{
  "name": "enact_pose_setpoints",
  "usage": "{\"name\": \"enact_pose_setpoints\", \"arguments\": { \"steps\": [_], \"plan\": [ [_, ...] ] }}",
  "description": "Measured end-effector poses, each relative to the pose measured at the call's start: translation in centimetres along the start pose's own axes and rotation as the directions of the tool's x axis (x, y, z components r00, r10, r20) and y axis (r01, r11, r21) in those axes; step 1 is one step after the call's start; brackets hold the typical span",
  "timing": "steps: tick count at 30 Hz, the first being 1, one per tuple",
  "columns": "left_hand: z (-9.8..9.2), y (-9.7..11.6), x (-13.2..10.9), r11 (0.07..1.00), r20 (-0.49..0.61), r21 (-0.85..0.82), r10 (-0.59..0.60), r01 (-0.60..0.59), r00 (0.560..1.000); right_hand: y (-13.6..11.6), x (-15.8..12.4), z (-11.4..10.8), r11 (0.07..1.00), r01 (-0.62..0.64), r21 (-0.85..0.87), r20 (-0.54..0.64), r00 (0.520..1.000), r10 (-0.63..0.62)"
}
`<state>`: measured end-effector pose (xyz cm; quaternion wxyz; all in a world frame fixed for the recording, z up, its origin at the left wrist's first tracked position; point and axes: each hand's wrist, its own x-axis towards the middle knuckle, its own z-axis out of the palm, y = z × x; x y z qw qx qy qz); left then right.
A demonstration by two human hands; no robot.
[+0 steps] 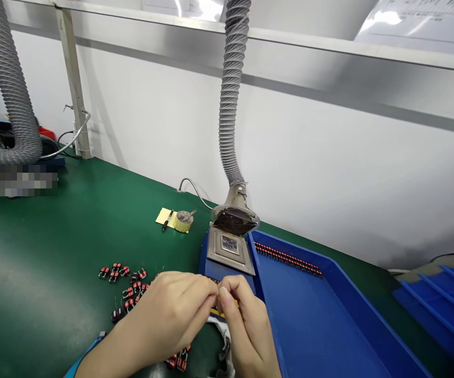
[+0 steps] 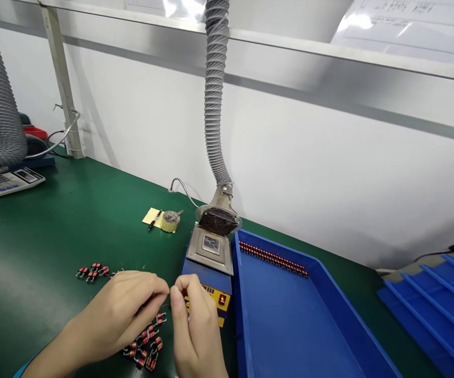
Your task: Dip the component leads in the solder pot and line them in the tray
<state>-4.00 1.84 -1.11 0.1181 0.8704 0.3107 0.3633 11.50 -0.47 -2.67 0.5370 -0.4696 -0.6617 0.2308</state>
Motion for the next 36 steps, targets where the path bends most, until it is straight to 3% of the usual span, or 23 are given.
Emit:
{"name": "enact_pose_setpoints", "arguments": {
  "steps": [2, 4, 7, 11, 15, 18, 20, 23, 25, 26, 28, 30, 32, 34, 36],
  "plan": [
    [0.2, 0.0, 0.0, 0.999, -0.045, 0.022, 0.025, -0.024, 0.999, 0.1, -0.1, 0.0, 0.986, -0.056, 0.156, -0.003, 0.998, 0.057],
    [0.2, 0.0, 0.0, 0.998, -0.115, -0.055, -0.002, -0.005, 0.993, 0.2, 0.0, -0.2, 0.971, 0.013, 0.238, -0.038, 0.999, -0.004],
    [0.1, 0.1, -0.2, 0.97, -0.138, -0.23, -0.115, 0.081, 0.984, 0.2, 0.3, -0.4, 0.972, 0.21, 0.106, -0.11, 0.974, -0.199],
    [-0.1, 0.1, -0.4, 0.898, -0.045, -0.393, -0.236, 0.2, 0.971, 0.2, 0.7, -0.1, 0.913, 0.407, 0.029, -0.098, 0.91, -0.403],
    [-0.4, 0.2, -0.3, 0.88, -0.017, -0.422, -0.25, 0.22, 0.968, 0.5, 1.1, 0.2, 0.876, 0.483, 0.001, -0.115, 0.87, -0.48],
    [-0.4, 0.1, -0.3, 0.918, -0.041, -0.363, -0.186, 0.159, 0.982, 0.6, 1.0, 0.1, 0.849, 0.524, -0.066, -0.103, 0.843, -0.528],
    [-0.1, 0.0, -0.3, 0.969, -0.103, -0.243, -0.079, 0.052, 0.992, 0.5, 0.8, 0.1, 0.88, 0.469, -0.076, -0.066, 0.878, -0.474],
    [0.4, -0.2, -0.2, 0.992, -0.177, -0.019, 0.117, -0.123, 0.977, 0.4, 0.5, 0.2, 0.987, 0.125, 0.099, 0.028, 0.991, -0.129],
    [0.5, -0.2, -0.1, 0.987, -0.192, 0.014, 0.159, -0.159, 0.968, 0.4, 0.4, 0.4, 0.93, -0.109, 0.352, 0.121, 0.99, 0.07],
    [0.5, -0.2, -0.1, 0.99, -0.199, -0.013, 0.137, -0.143, 0.97, 0.4, 0.5, 0.4, 0.872, -0.143, 0.468, 0.137, 0.987, 0.088],
    [0.1, 0.0, 0.0, 0.991, -0.199, -0.121, 0.041, -0.066, 0.979, 0.5, 0.7, 0.3, 0.836, -0.044, 0.547, 0.055, 0.998, 0.016],
    [-0.3, 0.1, -0.1, 0.972, -0.157, -0.233, -0.069, 0.031, 0.985, 0.6, 0.8, 0.0, 0.907, 0.14, 0.397, -0.056, 0.99, -0.128],
    [-0.6, 0.2, -0.2, 0.947, -0.099, -0.308, -0.13, 0.093, 0.987, 0.6, 0.9, -0.1, 0.936, 0.297, 0.186, -0.078, 0.955, -0.287],
    [-0.5, 0.2, -0.2, 0.945, -0.081, -0.31, -0.13, 0.099, 0.988, 0.7, 0.8, -0.1, 0.908, 0.415, 0.056, -0.079, 0.909, -0.41],
    [-0.1, 0.1, -0.2, 0.974, -0.117, -0.226, -0.062, 0.034, 0.991, 0.6, 0.6, 0.1, 0.921, 0.388, 0.009, -0.08, 0.919, -0.387]
  ]
}}
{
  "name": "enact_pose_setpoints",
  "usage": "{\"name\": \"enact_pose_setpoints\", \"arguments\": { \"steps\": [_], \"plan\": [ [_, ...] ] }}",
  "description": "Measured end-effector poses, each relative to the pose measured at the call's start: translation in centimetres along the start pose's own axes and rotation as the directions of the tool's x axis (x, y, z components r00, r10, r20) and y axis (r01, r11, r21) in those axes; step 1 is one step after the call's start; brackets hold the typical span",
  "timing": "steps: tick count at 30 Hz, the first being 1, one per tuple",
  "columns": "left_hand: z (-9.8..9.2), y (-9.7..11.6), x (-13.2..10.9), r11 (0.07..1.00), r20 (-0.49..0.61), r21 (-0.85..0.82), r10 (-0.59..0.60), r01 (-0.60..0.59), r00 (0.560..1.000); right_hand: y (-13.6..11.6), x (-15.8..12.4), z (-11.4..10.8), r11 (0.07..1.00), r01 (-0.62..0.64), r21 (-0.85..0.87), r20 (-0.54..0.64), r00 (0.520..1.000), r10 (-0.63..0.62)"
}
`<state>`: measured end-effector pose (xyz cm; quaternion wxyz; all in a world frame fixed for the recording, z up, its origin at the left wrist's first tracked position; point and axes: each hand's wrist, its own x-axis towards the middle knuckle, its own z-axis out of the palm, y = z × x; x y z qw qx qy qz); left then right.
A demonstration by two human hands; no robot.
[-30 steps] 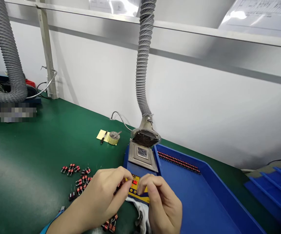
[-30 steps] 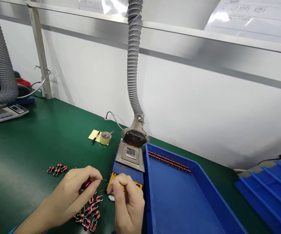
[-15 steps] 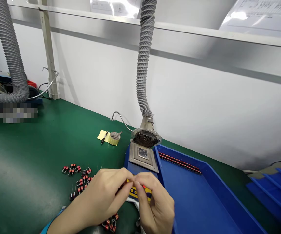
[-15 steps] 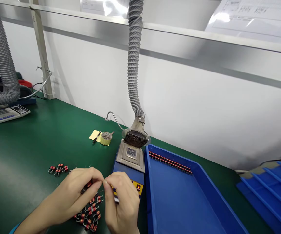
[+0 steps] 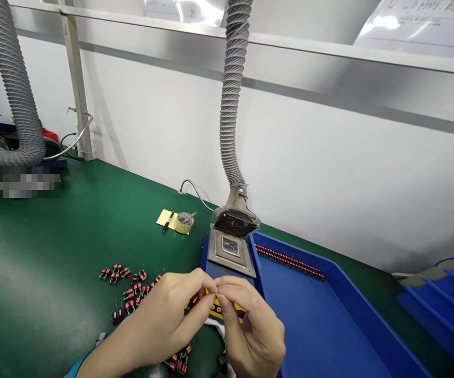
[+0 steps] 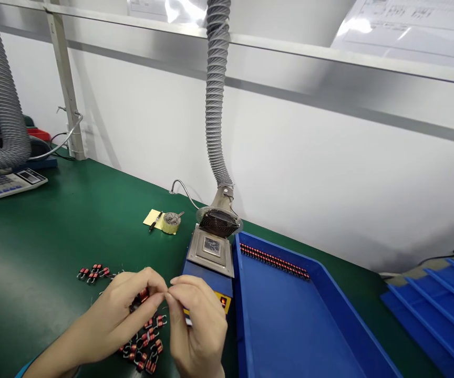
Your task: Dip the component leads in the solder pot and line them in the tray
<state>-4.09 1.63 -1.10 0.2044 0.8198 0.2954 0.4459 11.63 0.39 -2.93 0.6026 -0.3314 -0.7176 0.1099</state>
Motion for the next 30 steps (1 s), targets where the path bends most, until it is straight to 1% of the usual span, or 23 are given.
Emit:
{"name": "enact_pose_setpoints", "arguments": {
  "steps": [1, 2, 3, 4, 5, 6, 7, 9, 11, 13, 14, 15, 16, 17, 18, 19, 20, 21, 22, 24, 26, 28, 30],
  "plan": [
    [0.2, -0.1, 0.0, 0.997, -0.016, 0.058, 0.059, -0.058, 0.998, -0.1, -0.1, 0.1, 0.995, -0.093, 0.019, 0.012, 0.996, 0.093],
    [0.5, -0.1, 0.1, 0.987, -0.033, 0.109, 0.119, -0.115, 0.992, -0.1, -0.1, 0.2, 0.972, -0.218, 0.084, 0.037, 0.976, 0.215],
    [0.6, -0.2, 0.1, 0.978, -0.05, 0.143, 0.162, -0.154, 0.985, -0.1, -0.1, 0.3, 0.921, -0.339, 0.192, 0.077, 0.941, 0.331],
    [0.7, -0.2, 0.1, 0.974, -0.066, 0.154, 0.18, -0.168, 0.982, -0.2, -0.1, 0.4, 0.85, -0.422, 0.315, 0.114, 0.906, 0.407],
    [0.7, -0.2, 0.2, 0.979, -0.077, 0.137, 0.165, -0.153, 0.983, -0.2, -0.1, 0.4, 0.79, -0.445, 0.422, 0.127, 0.892, 0.434],
    [0.6, -0.1, 0.2, 0.989, -0.078, 0.093, 0.122, -0.114, 0.989, -0.1, 0.0, 0.4, 0.767, -0.421, 0.483, 0.111, 0.899, 0.424],
    [0.4, -0.1, 0.1, 0.998, -0.071, 0.037, 0.062, -0.06, 0.996, -0.1, 0.0, 0.3, 0.793, -0.37, 0.485, 0.069, 0.92, 0.387],
    [0.0, 0.0, 0.0, 0.996, -0.027, -0.073, -0.059, 0.057, 0.998, -0.1, 0.1, 0.1, 0.916, -0.227, 0.331, -0.008, 0.97, 0.243],
    [-0.3, 0.0, -0.1, 0.982, 0.02, -0.133, -0.136, 0.138, 0.99, 0.0, 0.1, -0.1, 0.989, -0.061, 0.132, -0.02, 0.998, 0.064],
    [-0.2, 0.0, -0.2, 0.984, 0.025, -0.107, -0.143, 0.144, 0.989, 0.0, 0.1, -0.1, 0.998, 0.068, 0.003, -0.013, 0.998, -0.068],
    [-0.1, 0.0, -0.1, 0.992, 0.011, -0.062, -0.112, 0.112, 0.994, -0.1, 0.1, 0.0, 0.996, 0.078, -0.035, -0.009, 0.997, -0.078],
    [0.1, -0.1, -0.1, 0.999, -0.013, -0.002, -0.054, 0.054, 0.998, -0.2, 0.0, 0.1, 0.999, 0.03, -0.046, -0.006, 1.0, -0.031],
    [0.4, -0.1, 0.0, 0.998, -0.038, 0.063, 0.019, -0.016, 0.999, -0.2, 0.0, 0.2, 0.998, -0.069, -0.015, 0.011, 0.998, 0.069],
    [0.6, -0.1, 0.0, 0.989, -0.058, 0.119, 0.093, -0.085, 0.994, -0.3, 0.0, 0.3, 0.977, -0.204, 0.064, 0.048, 0.978, 0.201],
    [0.8, -0.1, 0.1, 0.978, -0.074, 0.156, 0.152, -0.139, 0.986, -0.4, 0.1, 0.3, 0.921, -0.341, 0.187, 0.102, 0.94, 0.327],
    [0.9, -0.1, 0.2, 0.972, -0.088, 0.166, 0.181, -0.164, 0.98, -0.4, 0.1, 0.4, 0.835, -0.445, 0.325, 0.158, 0.896, 0.416],
    [0.9, 0.0, 0.2, 0.976, -0.096, 0.148, 0.175, -0.16, 0.98, -0.4, 0.1, 0.4, 0.749, -0.488, 0.448, 0.192, 0.871, 0.452],
    [0.8, 0.1, 0.2, 0.986, -0.097, 0.106, 0.142, -0.131, 0.985, -0.4, 0.2, 0.4, 0.702, -0.476, 0.529, 0.19, 0.874, 0.448],
    [0.6, 0.1, 0.2, 0.995, -0.088, 0.054, 0.091, -0.086, 0.992, -0.3, 0.2, 0.3, 0.711, -0.429, 0.557, 0.151, 0.894, 0.421],
    [0.2, 0.3, 0.1, 0.999, -0.051, -0.043, -0.009, 0.007, 0.999, -0.1, 0.2, 0.2, 0.835, -0.313, 0.453, 0.038, 0.942, 0.333],
    [-0.1, 0.4, 0.0, 0.994, -0.018, -0.093, -0.065, 0.063, 0.998, 0.0, 0.2, 0.0, 0.945, -0.195, 0.264, -0.009, 0.979, 0.204],
    [0.1, 0.2, 0.0, 0.996, -0.026, -0.074, -0.053, 0.051, 0.998, 0.0, 0.2, -0.1, 0.992, -0.055, 0.116, -0.029, 0.998, 0.059],
    [0.5, 0.0, 0.0, 0.999, -0.065, 0.027, 0.037, -0.035, 0.997, -0.1, 0.1, 0.0, 1.0, 0.021, -0.005, -0.042, 0.999, -0.021]
  ]
}}
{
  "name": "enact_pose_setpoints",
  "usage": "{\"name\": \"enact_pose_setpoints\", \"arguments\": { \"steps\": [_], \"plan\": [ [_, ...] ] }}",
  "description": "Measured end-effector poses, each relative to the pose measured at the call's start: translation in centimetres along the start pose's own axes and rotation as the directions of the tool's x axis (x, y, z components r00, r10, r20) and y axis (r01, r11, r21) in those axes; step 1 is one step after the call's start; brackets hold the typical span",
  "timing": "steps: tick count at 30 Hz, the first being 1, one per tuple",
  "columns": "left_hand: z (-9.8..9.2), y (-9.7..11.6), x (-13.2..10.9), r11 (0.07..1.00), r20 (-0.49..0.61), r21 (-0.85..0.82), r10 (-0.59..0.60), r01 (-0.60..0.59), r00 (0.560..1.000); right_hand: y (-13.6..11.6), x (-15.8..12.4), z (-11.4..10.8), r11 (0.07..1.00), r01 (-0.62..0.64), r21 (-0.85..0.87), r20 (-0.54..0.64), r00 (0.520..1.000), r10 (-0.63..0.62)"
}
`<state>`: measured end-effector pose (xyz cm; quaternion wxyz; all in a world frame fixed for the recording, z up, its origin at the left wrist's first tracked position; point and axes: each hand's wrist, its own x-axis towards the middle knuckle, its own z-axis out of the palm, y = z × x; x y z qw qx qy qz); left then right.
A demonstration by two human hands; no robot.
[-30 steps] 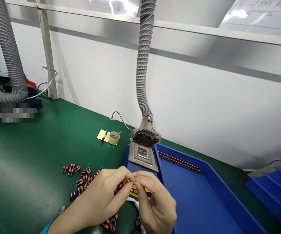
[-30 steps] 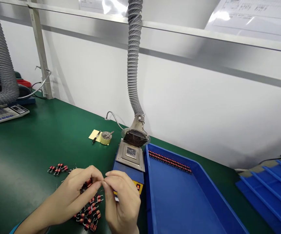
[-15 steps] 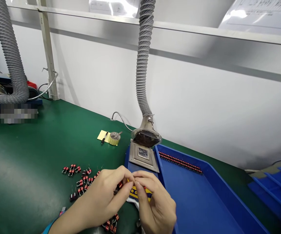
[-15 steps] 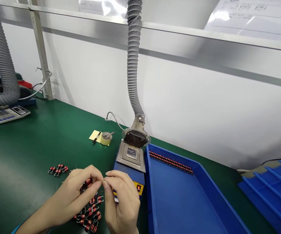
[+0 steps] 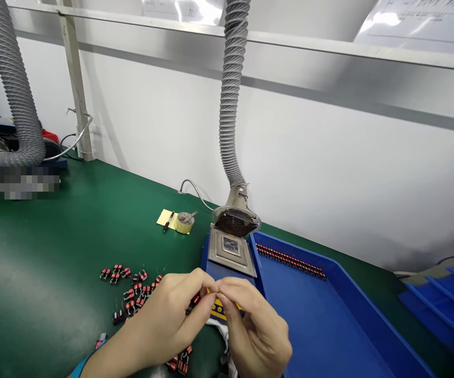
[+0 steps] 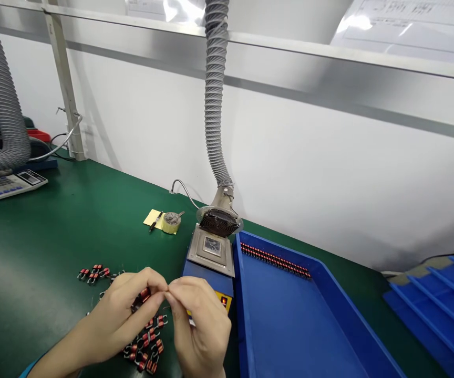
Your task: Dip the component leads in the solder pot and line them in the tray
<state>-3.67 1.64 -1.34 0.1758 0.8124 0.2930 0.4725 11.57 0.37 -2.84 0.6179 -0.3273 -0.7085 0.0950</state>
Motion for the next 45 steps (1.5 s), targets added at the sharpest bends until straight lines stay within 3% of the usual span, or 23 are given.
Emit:
{"name": "enact_pose_setpoints", "arguments": {
  "steps": [1, 3, 5, 6, 7, 9, 12, 16, 17, 19, 21, 22, 23, 25, 28, 33, 36, 38, 41, 45],
  "plan": [
    [0.3, -0.2, 0.1, 0.995, -0.023, 0.07, 0.072, -0.071, 0.997, -0.1, -0.1, 0.1, 0.999, -0.037, -0.023, 0.0, 0.999, 0.037],
    [0.7, -0.4, 0.2, 0.957, -0.044, 0.2, 0.223, -0.21, 0.974, -0.2, -0.1, 0.2, 0.962, -0.256, 0.091, 0.063, 0.966, 0.251],
    [0.8, -0.5, 0.3, 0.927, -0.06, 0.244, 0.307, -0.284, 0.95, -0.2, -0.1, 0.3, 0.796, -0.493, 0.351, 0.214, 0.87, 0.445],
    [0.8, -0.5, 0.3, 0.933, -0.074, 0.225, 0.303, -0.28, 0.95, -0.1, 0.0, 0.3, 0.702, -0.541, 0.463, 0.27, 0.84, 0.47],
    [0.6, -0.4, 0.3, 0.949, -0.088, 0.189, 0.272, -0.252, 0.958, -0.1, 0.1, 0.2, 0.655, -0.536, 0.533, 0.282, 0.842, 0.459],
    [0.3, -0.2, 0.2, 0.982, -0.093, 0.09, 0.174, -0.166, 0.98, 0.1, 0.2, 0.0, 0.733, -0.433, 0.524, 0.175, 0.898, 0.404],
    [0.0, -0.1, 0.0, 0.997, -0.057, -0.001, 0.08, -0.08, 0.995, 0.3, 0.3, -0.3, 0.926, -0.234, 0.295, 0.039, 0.972, 0.233],
    [0.3, -0.4, 0.2, 0.99, -0.065, 0.078, 0.125, -0.12, 0.99, 0.1, 0.0, -0.3, 0.998, -0.038, 0.046, 0.011, 0.999, 0.037],
    [0.4, -0.5, 0.3, 0.977, -0.067, 0.133, 0.174, -0.164, 0.982, 0.0, 0.0, -0.1, 0.997, -0.073, 0.023, 0.017, 0.997, 0.072],
    [0.7, -0.6, 0.4, 0.933, -0.051, 0.24, 0.289, -0.269, 0.956, -0.1, 0.0, 0.2, 0.951, -0.278, 0.136, 0.083, 0.96, 0.269],
    [0.8, -0.6, 0.4, 0.918, -0.042, 0.237, 0.337, -0.318, 0.941, -0.2, 0.1, 0.4, 0.78, -0.493, 0.386, 0.22, 0.87, 0.441],
    [0.7, -0.6, 0.3, 0.935, -0.048, 0.187, 0.315, -0.301, 0.948, -0.1, 0.1, 0.5, 0.689, -0.531, 0.493, 0.263, 0.846, 0.464],
    [0.6, -0.5, 0.3, 0.959, -0.056, 0.117, 0.266, -0.258, 0.962, -0.1, 0.2, 0.4, 0.645, -0.518, 0.563, 0.263, 0.851, 0.454],
    [0.4, -0.3, 0.1, 0.991, -0.047, -0.03, 0.128, -0.129, 0.991, 0.0, 0.2, 0.1, 0.716, -0.421, 0.557, 0.179, 0.903, 0.391],
    [-0.1, -0.1, 0.0, 0.985, 0.019, -0.164, -0.05, 0.053, 0.999, 0.0, 0.2, -0.3, 0.873, -0.308, 0.378, 0.11, 0.951, 0.288],
    [-0.4, 0.0, 0.1, 0.947, 0.113, -0.263, -0.159, 0.184, 0.981, -0.2, 0.0, 0.1, 0.936, -0.166, 0.312, 0.043, 0.986, 0.16],
    [-0.5, 0.0, 0.1, 0.94, 0.144, -0.273, -0.168, 0.202, 0.975, -0.3, 0.1, -0.2, 0.92, -0.25, 0.303, 0.041, 0.967, 0.25],
    [-0.6, 0.0, 0.0, 0.943, 0.149, -0.259, -0.175, 0.21, 0.973, -0.2, 0.2, -0.8, 0.875, -0.306, 0.375, -0.041, 0.938, 0.345],
    [-0.7, -0.2, 0.0, 0.918, 0.139, -0.292, -0.238, 0.269, 0.961, 0.1, 0.4, -1.5, 0.852, -0.29, 0.435, -0.174, 0.901, 0.396],
    [-0.2, -0.9, 0.0, 0.743, 0.135, -0.594, -0.286, 0.308, 0.949, 0.3, 0.4, -0.3, 0.758, -0.378, 0.532, 0.009, 0.897, 0.441]
  ]
}}
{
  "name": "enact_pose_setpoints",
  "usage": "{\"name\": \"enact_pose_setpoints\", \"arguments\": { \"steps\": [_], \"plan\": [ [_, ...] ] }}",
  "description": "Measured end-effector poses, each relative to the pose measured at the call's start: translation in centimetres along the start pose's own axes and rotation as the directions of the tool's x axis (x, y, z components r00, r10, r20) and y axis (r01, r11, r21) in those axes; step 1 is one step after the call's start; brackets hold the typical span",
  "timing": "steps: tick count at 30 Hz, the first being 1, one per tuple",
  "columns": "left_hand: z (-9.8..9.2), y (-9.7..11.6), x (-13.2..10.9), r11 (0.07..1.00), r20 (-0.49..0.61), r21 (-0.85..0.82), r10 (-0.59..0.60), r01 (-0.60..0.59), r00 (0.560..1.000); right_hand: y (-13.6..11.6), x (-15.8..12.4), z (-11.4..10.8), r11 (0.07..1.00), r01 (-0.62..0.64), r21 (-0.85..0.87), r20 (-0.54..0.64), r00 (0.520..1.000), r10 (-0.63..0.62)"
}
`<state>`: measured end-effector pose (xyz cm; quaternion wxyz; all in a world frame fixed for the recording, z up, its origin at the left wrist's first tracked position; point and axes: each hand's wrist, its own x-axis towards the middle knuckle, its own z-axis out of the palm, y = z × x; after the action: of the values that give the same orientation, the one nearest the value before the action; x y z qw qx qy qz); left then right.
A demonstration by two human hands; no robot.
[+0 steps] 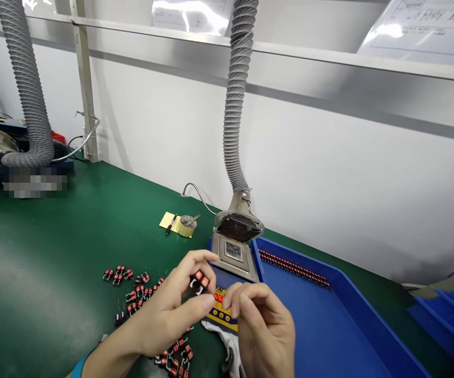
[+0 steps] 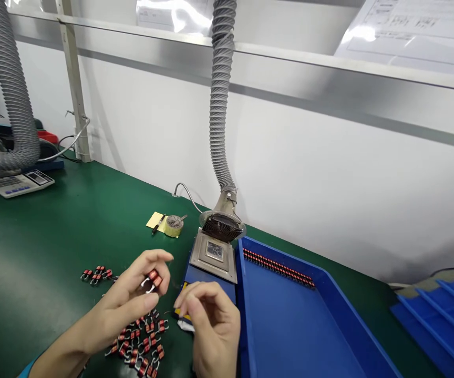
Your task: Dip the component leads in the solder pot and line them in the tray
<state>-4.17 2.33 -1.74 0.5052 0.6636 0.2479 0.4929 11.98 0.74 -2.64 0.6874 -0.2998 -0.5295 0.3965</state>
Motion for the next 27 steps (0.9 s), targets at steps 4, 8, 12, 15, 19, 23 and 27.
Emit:
{"name": "enact_pose_setpoints", "arguments": {
  "steps": [4, 8, 12, 15, 19, 23, 27],
  "plan": [
    [0.4, -0.8, 0.1, 0.985, -0.019, -0.172, 0.019, -0.022, 1.0, 1.6, -0.5, 2.2, 0.944, -0.235, 0.233, 0.054, 0.972, 0.229],
    [0.6, -0.7, 0.5, 0.989, -0.049, -0.134, -0.063, 0.055, 0.997, 2.4, -0.8, 3.1, 0.9, -0.335, 0.278, 0.059, 0.941, 0.333],
    [0.2, -0.1, 1.1, 0.968, -0.143, -0.237, -0.115, 0.079, 0.983, 2.5, -0.7, 2.9, 0.924, -0.309, 0.225, -0.015, 0.947, 0.32],
    [0.0, 0.1, 1.4, 0.921, -0.239, -0.364, -0.235, 0.138, 0.942, 3.0, -0.9, 2.8, 0.915, -0.339, 0.22, -0.032, 0.935, 0.354],
    [0.1, 0.3, 1.6, 0.855, -0.336, -0.51, -0.3, 0.095, 0.893, 3.5, -1.2, 3.1, 0.896, -0.365, 0.253, -0.024, 0.923, 0.383],
    [-0.4, 0.4, 1.7, 0.827, -0.492, -0.556, -0.255, -0.076, 0.832, 2.5, -1.1, 4.2, 0.863, -0.42, 0.28, -0.035, 0.894, 0.447],
    [-2.2, 0.6, 1.7, 0.822, -0.667, -0.5, -0.165, -0.273, 0.726, 1.5, -1.1, 4.6, 0.805, -0.487, 0.338, 0.024, 0.86, 0.51]
  ]
}}
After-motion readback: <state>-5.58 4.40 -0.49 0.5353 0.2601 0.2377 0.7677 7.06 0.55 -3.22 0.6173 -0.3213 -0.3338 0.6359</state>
